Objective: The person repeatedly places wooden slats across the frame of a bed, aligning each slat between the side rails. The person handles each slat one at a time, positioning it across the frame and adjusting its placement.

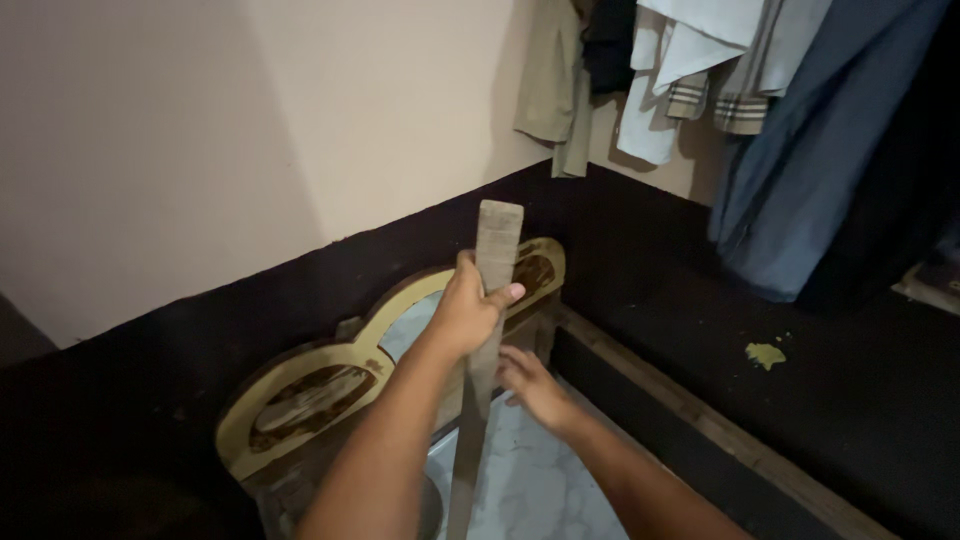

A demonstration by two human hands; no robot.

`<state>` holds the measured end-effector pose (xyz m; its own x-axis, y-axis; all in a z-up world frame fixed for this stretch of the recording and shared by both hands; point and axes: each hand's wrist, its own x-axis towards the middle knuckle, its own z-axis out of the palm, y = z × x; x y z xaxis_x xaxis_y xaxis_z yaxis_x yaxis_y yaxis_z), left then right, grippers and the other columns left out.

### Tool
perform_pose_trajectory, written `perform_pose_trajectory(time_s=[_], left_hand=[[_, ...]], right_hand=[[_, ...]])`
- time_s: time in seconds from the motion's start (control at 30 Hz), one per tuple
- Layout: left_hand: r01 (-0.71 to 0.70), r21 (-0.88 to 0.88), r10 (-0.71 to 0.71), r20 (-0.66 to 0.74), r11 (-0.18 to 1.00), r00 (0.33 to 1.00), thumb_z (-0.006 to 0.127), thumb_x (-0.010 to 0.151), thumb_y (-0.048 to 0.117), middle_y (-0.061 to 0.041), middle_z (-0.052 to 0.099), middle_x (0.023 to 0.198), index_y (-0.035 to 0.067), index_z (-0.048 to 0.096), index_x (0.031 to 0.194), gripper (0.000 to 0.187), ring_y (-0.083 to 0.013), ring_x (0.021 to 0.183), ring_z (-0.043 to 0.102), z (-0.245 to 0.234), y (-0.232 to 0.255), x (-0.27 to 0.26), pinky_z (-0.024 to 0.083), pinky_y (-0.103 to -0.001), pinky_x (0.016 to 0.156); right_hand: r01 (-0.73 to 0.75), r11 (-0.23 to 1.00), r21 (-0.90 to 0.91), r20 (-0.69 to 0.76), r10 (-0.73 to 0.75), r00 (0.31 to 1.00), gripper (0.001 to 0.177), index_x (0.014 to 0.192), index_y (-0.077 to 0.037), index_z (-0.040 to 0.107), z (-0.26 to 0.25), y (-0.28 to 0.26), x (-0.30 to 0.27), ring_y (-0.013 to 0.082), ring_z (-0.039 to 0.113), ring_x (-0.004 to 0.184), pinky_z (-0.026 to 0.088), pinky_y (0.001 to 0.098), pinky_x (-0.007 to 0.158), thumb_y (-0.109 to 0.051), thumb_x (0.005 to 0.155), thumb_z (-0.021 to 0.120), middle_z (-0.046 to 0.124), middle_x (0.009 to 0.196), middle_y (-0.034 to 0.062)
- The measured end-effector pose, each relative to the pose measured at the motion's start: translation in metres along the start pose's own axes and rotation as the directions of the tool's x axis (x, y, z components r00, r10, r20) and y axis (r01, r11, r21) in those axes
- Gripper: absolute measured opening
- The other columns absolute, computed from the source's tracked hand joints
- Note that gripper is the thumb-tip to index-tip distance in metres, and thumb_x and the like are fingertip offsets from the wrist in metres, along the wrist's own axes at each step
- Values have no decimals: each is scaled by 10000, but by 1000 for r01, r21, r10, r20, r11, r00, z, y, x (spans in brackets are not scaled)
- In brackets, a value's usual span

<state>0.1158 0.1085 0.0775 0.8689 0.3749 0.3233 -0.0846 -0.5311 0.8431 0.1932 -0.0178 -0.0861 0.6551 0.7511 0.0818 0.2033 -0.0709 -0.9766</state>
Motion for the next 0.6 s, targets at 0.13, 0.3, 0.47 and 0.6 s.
perform_pose_trajectory(time_s=[0.13, 0.3, 0.47, 0.6], left_hand=[[-51, -18, 51, 41, 999, 998, 776, 881, 273, -295, 628, 1295, -77, 394, 1344, 695, -344, 1238, 637, 11, 11, 9, 509, -417, 1039], [51, -111, -41, 88, 993, 995, 729, 854, 337, -243, 664, 1325, -5, 359, 1441, 774, -317, 1239, 677, 19, 23, 7, 534, -411, 1019], [112, 38, -117, 171, 993, 978, 899, 720, 359, -207, 270, 1613, 110, 57, 1607, 1248, -356, 1473, 340, 20, -2, -14, 354, -497, 1162], [233, 119, -252, 184, 965, 950, 970, 597, 389, -175, 147, 1690, 130, -15, 1630, 1451, -355, 1556, 224, 24, -52, -51, 280, -482, 1248]], right_hand=[[36, 998, -43, 44, -35, 998, 822, 1539, -113, 285, 8, 10, -12, 227, 609, 1223, 547, 413, 1011, -192, 870, 756, 597, 1365, 107], [110, 994, -16, -158, -111, 981, 694, 1522, -77, 348, 22, 7, -11, 224, 683, 1209, 547, 370, 1008, -225, 942, 699, 682, 1333, 129], [16, 980, -200, -283, -74, 956, 564, 1475, -109, 450, 1, -14, 1, 262, 705, 1183, 555, 397, 995, -215, 945, 611, 723, 1287, 158], [-131, 989, -65, -348, 100, 932, 586, 1412, -97, 499, -20, -51, 7, 311, 725, 1147, 579, 451, 969, -357, 919, 679, 721, 1259, 184]])
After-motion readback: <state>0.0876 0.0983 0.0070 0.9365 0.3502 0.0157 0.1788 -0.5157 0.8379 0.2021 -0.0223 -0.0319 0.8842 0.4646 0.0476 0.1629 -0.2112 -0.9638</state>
